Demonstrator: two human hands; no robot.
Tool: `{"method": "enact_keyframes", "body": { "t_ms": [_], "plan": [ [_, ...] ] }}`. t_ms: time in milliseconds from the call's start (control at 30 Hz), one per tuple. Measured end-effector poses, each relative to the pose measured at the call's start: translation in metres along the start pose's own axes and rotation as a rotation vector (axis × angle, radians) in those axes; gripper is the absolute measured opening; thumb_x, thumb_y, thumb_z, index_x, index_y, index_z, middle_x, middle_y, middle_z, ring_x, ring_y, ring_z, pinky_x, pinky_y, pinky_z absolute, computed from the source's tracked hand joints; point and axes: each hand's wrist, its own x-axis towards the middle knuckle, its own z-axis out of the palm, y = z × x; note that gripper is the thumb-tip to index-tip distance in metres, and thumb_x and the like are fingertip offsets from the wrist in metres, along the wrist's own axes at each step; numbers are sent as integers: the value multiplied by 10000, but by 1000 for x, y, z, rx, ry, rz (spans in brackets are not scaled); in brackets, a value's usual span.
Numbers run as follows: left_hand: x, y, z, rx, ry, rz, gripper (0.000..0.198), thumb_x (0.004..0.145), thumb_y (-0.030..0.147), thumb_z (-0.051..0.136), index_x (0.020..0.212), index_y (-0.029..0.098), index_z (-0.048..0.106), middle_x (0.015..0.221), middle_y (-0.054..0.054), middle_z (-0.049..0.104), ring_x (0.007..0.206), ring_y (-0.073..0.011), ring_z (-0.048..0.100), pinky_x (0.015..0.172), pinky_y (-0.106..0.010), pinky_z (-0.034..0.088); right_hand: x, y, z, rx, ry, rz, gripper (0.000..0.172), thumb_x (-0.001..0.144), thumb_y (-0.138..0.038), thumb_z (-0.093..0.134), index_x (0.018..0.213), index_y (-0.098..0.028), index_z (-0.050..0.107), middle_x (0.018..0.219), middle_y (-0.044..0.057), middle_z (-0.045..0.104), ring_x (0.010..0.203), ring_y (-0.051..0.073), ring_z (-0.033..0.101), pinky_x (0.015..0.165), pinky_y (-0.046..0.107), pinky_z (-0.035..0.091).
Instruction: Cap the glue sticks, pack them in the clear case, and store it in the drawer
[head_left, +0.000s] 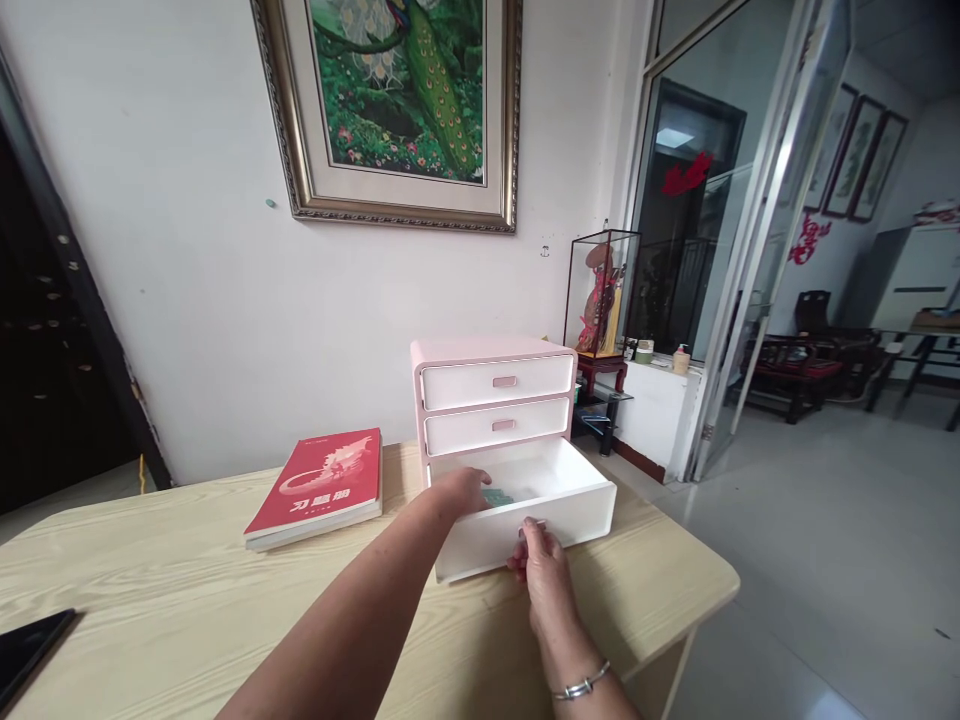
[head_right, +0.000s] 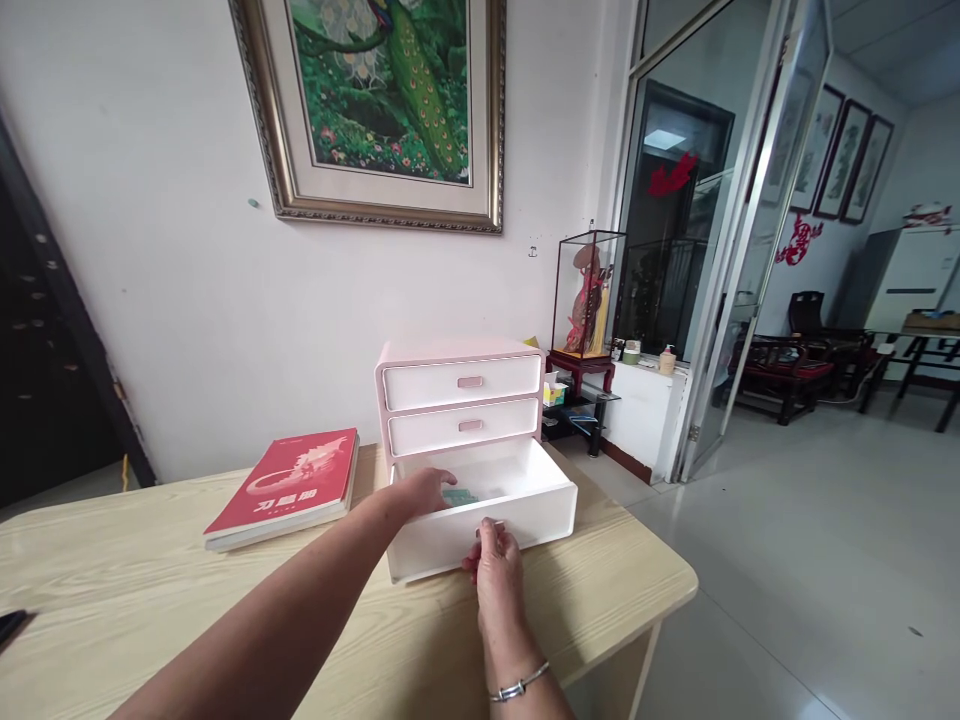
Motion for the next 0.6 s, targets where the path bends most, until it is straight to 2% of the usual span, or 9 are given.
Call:
{"method": "enact_keyframes", "body": {
  "t_ms": [67, 133, 233, 300, 367, 433, 500, 600],
  "plan": [
    [-4, 1, -4, -12, 12, 27, 532, 578, 266, 816, 1101, 226, 726, 998, -57, 746, 937, -261, 683, 847, -299, 507, 1, 1, 0, -5, 1, -5, 294, 837, -486, 593, 770, -200, 582, 543, -43, 562, 466, 137, 550, 424, 238, 372],
    [-15, 5, -13, -28, 78, 62, 494, 632, 300, 790, 1113, 211, 720, 1046, -71, 736, 970, -268, 676, 861, -306, 506, 1, 0, 0, 3, -5, 3, 309, 826, -502, 608, 786, -196, 580, 541, -39, 576, 464, 144, 568, 414, 237, 378],
    [-47, 7, -30, -54, 257, 133, 402, 800, 307, 643, 1184, 193, 682, 1233, -93, 664, 1103, -263, 625, 963, -326, 464, -1, -2, 1, 28, -19, 17, 376, 800, -553, 630, 839, -184, 572, 575, -15, 630, 495, 161, 618, 415, 230, 409],
    [-76, -2, -38, -67, 381, 186, 349, 891, 308, 531, 1198, 208, 664, 1301, -81, 619, 1178, -239, 578, 1024, -326, 426, -2, -3, 2, 53, -26, 23, 441, 777, -594, 643, 885, -174, 562, 629, 14, 677, 551, 180, 662, 436, 230, 449],
    [-108, -25, -40, -75, 554, 276, 309, 925, 330, 490, 1137, 211, 680, 1246, -82, 638, 1177, -232, 571, 1019, -337, 439, -1, -3, 4, 85, -34, 38, 507, 746, -629, 663, 929, -169, 553, 680, 37, 708, 619, 201, 699, 470, 238, 492],
    [-141, -62, -36, -40, 674, 316, 316, 949, 352, 457, 1124, 209, 678, 1196, -95, 651, 1144, -234, 588, 979, -340, 471, 5, -1, 7, 113, -44, 76, 555, 704, -649, 694, 938, -169, 546, 689, 43, 716, 659, 218, 719, 500, 249, 521],
    [-170, -107, -29, 12, 724, 266, 309, 947, 366, 457, 1085, 212, 686, 1147, -100, 667, 1080, -240, 617, 912, -340, 504, 14, 0, 13, 130, -48, 116, 567, 675, -649, 720, 926, -172, 546, 681, 41, 716, 666, 224, 726, 513, 257, 537],
    [-204, -169, -17, 53, 712, 145, 293, 921, 390, 484, 1042, 233, 700, 1109, -89, 689, 1054, -252, 631, 925, -359, 499, 31, 1, 25, 130, -45, 152, 511, 693, -613, 724, 895, -178, 548, 668, 38, 713, 652, 217, 727, 510, 256, 542]
  ]
}}
